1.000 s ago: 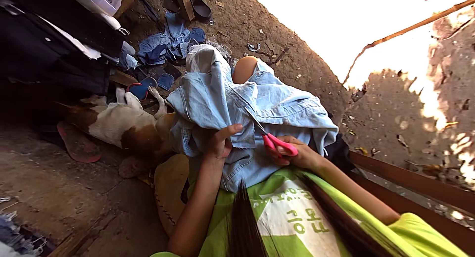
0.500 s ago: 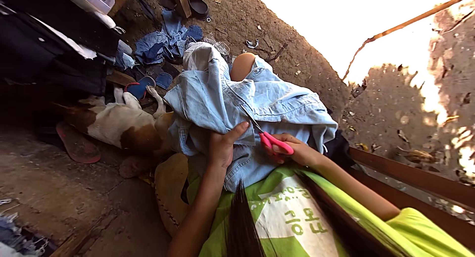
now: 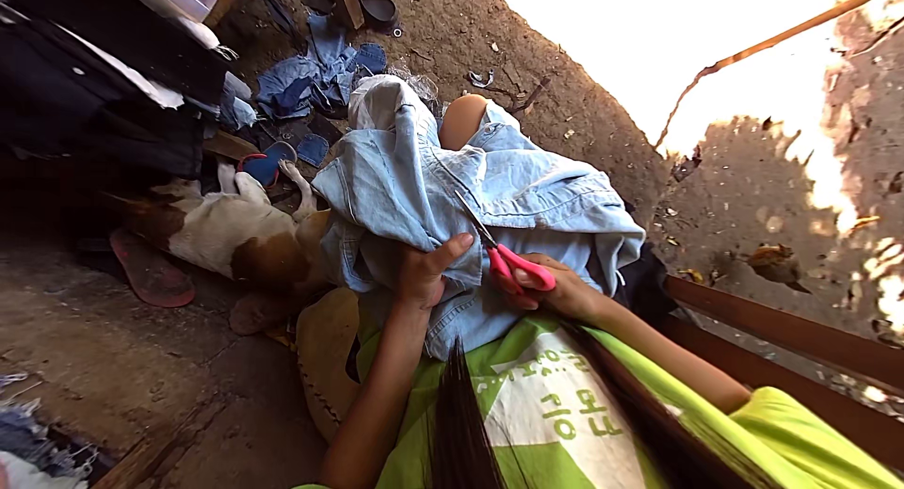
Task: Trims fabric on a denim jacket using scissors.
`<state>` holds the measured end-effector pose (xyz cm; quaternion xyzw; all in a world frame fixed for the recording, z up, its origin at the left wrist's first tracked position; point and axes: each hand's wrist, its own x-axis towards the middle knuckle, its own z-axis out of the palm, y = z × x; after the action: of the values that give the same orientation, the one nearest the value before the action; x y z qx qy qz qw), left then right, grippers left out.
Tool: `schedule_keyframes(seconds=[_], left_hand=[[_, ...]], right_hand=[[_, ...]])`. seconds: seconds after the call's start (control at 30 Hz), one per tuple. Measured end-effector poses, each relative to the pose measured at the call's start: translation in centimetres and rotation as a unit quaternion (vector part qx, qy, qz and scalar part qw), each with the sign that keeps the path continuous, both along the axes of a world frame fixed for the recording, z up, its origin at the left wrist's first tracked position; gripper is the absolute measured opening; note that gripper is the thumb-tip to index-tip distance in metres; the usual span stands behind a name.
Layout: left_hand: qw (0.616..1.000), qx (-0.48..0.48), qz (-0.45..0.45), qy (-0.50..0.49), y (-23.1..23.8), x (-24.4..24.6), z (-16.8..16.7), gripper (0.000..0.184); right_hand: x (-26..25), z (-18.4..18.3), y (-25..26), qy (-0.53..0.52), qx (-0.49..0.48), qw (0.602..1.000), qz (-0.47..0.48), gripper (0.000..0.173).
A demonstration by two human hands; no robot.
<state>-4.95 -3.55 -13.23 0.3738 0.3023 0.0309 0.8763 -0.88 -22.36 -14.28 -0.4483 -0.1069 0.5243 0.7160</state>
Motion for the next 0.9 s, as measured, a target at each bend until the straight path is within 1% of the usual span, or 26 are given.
schedule_keyframes(seconds=[0.1,0.23,0.37,0.5,0.67,0.77,0.9], left_hand=[[1.0,0.0,-0.001,-0.003,-0.05,0.01,0.03,0.042],[1.0,0.003,-0.004,0.009,-0.25,0.08,-0.06,0.041],[1.0,0.0,-0.006,0.013,-0.24,0.07,-0.13,0.042],[1.0,-0.004,-0.009,0.005,-0.41,0.15,-0.5,0.041],[1.0,-0.006,-0.015,0.007,-0.39,0.12,-0.59,0.039],[1.0,-0.002,-0.019,0.006,-0.25,0.33,-0.51,0.039],[1.0,-0.004,-0.027,0.005,-0.37,0.19,-0.66,0.039]], right_hand=[[-0.09,0.16,-0.06,-0.001,0.004,1.0,0.001,0.032],[-0.08,0.25,0.17,0.006,-0.011,1.0,-0.003,0.036],[-0.31,0.22,-0.03,-0.013,0.0,1.0,-0.012,0.033],[-0.16,0.55,-0.07,0.009,-0.017,1.0,-0.009,0.03],[-0.09,0.3,0.52,0.004,-0.03,0.999,-0.014,0.036],[-0.04,0.31,0.48,-0.005,-0.02,0.999,-0.029,0.034],[-0.26,0.41,0.54,0.007,-0.027,0.999,-0.024,0.031]])
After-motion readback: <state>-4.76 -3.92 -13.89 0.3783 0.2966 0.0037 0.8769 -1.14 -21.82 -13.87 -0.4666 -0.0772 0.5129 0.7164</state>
